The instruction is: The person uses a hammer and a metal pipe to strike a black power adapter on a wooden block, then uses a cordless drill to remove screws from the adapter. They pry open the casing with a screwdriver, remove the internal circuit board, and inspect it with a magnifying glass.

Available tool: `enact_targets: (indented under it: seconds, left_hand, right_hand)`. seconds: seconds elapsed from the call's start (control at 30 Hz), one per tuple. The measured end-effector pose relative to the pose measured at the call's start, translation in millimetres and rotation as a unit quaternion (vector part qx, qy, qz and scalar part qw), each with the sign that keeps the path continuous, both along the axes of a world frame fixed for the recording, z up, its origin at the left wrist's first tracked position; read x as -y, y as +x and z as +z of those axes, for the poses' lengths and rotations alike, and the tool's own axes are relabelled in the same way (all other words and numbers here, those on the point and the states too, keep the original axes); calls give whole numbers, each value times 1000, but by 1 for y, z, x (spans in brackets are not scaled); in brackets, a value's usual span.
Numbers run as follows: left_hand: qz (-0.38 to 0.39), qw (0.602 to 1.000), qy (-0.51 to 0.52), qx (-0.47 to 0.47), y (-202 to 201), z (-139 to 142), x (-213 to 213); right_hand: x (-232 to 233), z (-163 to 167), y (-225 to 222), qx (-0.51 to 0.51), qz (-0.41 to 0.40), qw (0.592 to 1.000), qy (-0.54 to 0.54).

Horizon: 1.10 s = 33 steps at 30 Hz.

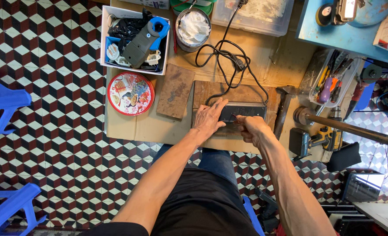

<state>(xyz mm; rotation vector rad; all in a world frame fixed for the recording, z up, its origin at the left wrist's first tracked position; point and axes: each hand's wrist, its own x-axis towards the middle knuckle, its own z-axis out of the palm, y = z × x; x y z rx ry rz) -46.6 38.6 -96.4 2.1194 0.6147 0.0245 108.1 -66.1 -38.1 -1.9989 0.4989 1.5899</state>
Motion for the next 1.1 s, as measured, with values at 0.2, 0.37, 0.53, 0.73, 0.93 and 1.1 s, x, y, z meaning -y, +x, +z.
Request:
enact_targets:
  seconds: [0.2,0.37,0.53,0.73,0.93,1.1]
  left_hand:
    - [-4,1000,-5,-1,1,5,-3]
    - [-6,999,-25,-28,0,0,-1]
    - [-8,1000,6,-1,-1,-10,-2]
    - [28,986,87,137,-1,2,5]
    - [23,974,-186,129,5,4,6]
    - [-22,978,-155,139,10,-3,7]
  right_hand:
    - [-8,4,-4,226,355,907,-20]
    - [-12,20,-12,309,652,691,-42]
    - [-12,14,-25,359,810,463,-1]
    - [-18,13,-31,407,774,483,38]
    - [-24,35,-42,585,554,561,190]
    - [-25,45,-50,609,451,625,189]
